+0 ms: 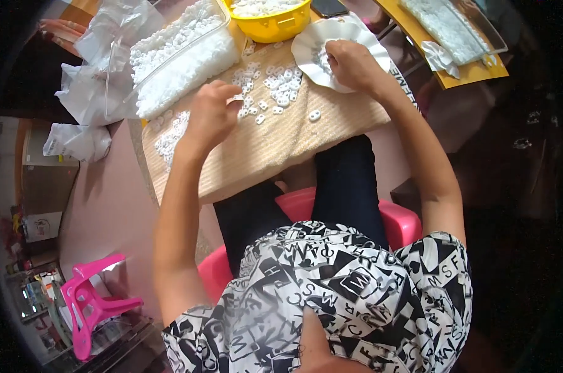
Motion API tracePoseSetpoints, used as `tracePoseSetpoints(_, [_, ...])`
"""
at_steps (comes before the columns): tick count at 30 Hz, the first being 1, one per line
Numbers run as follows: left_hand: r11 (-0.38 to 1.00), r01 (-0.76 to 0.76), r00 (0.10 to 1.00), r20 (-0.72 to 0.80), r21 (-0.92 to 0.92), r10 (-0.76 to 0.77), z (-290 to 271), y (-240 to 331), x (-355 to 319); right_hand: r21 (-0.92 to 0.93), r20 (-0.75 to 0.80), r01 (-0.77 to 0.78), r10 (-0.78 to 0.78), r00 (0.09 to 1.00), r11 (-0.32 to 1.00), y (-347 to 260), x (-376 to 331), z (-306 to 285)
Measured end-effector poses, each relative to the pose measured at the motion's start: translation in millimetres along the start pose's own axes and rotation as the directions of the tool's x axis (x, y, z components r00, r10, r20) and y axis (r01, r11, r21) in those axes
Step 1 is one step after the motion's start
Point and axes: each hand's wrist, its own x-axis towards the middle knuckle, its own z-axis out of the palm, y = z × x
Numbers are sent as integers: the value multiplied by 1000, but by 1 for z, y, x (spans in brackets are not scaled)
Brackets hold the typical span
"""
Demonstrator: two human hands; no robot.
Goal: Manually assembling small white plastic components by inserting tiny metal pins.
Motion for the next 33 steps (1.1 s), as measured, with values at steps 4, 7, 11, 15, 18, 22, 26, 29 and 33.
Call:
tracePoseSetpoints(4, [979,-134,991,-4,153,136,31,-24,23,175,-63,-38,50,997,984,-3,-3,-12])
tracePoseSetpoints(7, [971,-167,981,123,170,147,36,-35,32,299,-124,-29,69,990,954,-9,-7,-29])
tracePoseSetpoints(11, [968,-231,973,15,93,231,46,-34,23,355,-107,-97,143,984,930,-6,-13,-11])
tracePoseSetpoints(15, [979,-202,976,-78,33,204,49,-22,13,253,-57,-210,232,971,944,-7,-12,2])
tracePoseSetpoints(18, [994,-102,990,-100,-48,97,44,-21,6,62,72,-186,181,981,981,-6,-8,-3])
tracePoseSetpoints(22, [930,22,964,-239,-367,-117,31,-3,-4,-18,38,-164,164,986,986,-8,-11,-3])
tracePoseSetpoints(26, [339,155,874,-31,-928,-484,22,8,-24,27,-135,-134,137,981,991,-8,-15,-1])
tracePoseSetpoints(29, [-164,-25,872,59,-986,-486,14,18,-34,63,-161,-215,222,962,975,-9,-9,-1])
tracePoseSetpoints(33, [-385,-63,919,97,-921,-381,13,24,-51,478,-123,-190,279,952,858,-42,-5,-19])
